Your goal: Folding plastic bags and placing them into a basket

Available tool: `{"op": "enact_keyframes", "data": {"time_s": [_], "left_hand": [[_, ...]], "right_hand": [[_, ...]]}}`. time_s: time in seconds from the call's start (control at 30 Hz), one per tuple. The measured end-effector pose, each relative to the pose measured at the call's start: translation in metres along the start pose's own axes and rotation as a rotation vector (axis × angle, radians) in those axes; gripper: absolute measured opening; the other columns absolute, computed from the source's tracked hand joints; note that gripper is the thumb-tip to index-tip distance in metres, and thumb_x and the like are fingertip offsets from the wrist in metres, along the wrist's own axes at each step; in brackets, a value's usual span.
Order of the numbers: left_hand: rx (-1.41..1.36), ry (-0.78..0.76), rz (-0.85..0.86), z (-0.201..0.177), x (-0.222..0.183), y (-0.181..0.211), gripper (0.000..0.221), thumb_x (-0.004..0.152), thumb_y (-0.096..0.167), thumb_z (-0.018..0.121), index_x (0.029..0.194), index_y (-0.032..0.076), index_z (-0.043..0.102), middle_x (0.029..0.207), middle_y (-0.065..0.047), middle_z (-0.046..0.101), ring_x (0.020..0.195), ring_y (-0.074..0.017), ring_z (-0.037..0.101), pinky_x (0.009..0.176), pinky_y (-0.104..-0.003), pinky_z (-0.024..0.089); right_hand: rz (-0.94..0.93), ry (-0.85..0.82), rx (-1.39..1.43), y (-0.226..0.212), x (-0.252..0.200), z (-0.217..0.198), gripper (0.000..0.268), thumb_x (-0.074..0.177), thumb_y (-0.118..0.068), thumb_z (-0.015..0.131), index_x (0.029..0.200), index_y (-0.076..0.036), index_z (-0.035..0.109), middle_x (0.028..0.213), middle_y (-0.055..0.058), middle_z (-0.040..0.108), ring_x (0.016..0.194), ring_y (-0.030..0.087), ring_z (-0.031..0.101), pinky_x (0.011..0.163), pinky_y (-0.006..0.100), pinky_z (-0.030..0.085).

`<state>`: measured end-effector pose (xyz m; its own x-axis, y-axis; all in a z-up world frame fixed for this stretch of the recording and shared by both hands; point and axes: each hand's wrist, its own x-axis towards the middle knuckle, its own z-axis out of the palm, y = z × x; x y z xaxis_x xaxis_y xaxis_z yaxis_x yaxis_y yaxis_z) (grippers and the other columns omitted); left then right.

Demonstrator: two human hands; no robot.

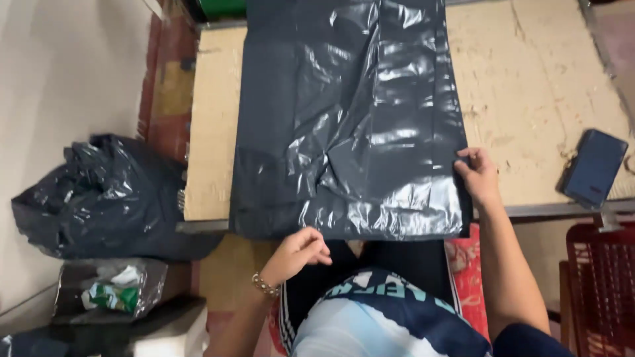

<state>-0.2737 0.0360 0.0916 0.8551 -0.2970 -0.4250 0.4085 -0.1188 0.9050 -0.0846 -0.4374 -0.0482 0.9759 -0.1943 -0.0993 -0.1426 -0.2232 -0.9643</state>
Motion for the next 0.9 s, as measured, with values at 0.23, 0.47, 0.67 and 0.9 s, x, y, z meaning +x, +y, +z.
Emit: {"op": "enact_keyframes", "data": {"time_s": [0.23, 0.47, 0.67, 0.9], "left_hand": [[1.348, 0.768, 0.678, 0.005, 0.063, -0.022, 0.047, 0.082, 0.037, 0.073, 0.126, 0.022, 0.063, 0.123, 0.000, 0.062, 0.121, -0.0277, 0.058, 0.088, -0.044, 0.054], [1.428, 0.900, 0.969, 0.038, 0.145, -0.005, 0.009, 0.095, 0.016, 0.061, 0.086, 0.016, 0.060, 0.100, -0.005, 0.064, 0.125, -0.0327, 0.060, 0.105, -0.060, 0.042], [1.311, 0.754, 1.081, 0.075, 0.132, -0.014, 0.016, 0.100, 0.018, 0.058, 0.084, 0.017, 0.058, 0.095, -0.002, 0.061, 0.121, -0.0290, 0.063, 0.105, -0.057, 0.045], [1.252, 0.638, 1.075, 0.085, 0.137, -0.053, 0.016, 0.104, 0.019, 0.051, 0.090, 0.021, 0.059, 0.098, 0.002, 0.059, 0.121, -0.0206, 0.060, 0.107, -0.050, 0.046]], "right_hand": [[0.057, -0.032, -0.818, -0.046, -0.025, 0.031, 0.068, 0.082, -0.082, 0.076, 0.102, -0.017, 0.076, 0.115, 0.011, 0.063, 0.108, 0.041, 0.064, 0.090, 0.051, 0.054], [0.067, 0.099, -0.970, -0.096, -0.054, 0.067, 0.067, 0.084, -0.067, 0.077, 0.110, -0.005, 0.073, 0.124, 0.019, 0.054, 0.123, 0.046, 0.051, 0.100, 0.061, 0.045], [0.138, 0.064, -0.812, -0.069, -0.036, 0.045, 0.062, 0.077, -0.071, 0.082, 0.102, -0.014, 0.078, 0.118, 0.016, 0.060, 0.114, 0.046, 0.063, 0.095, 0.053, 0.051], [0.144, 0.036, -0.953, -0.022, -0.008, 0.029, 0.031, 0.076, -0.049, 0.081, 0.090, -0.022, 0.081, 0.096, 0.017, 0.070, 0.096, 0.045, 0.071, 0.080, 0.052, 0.057]]}}
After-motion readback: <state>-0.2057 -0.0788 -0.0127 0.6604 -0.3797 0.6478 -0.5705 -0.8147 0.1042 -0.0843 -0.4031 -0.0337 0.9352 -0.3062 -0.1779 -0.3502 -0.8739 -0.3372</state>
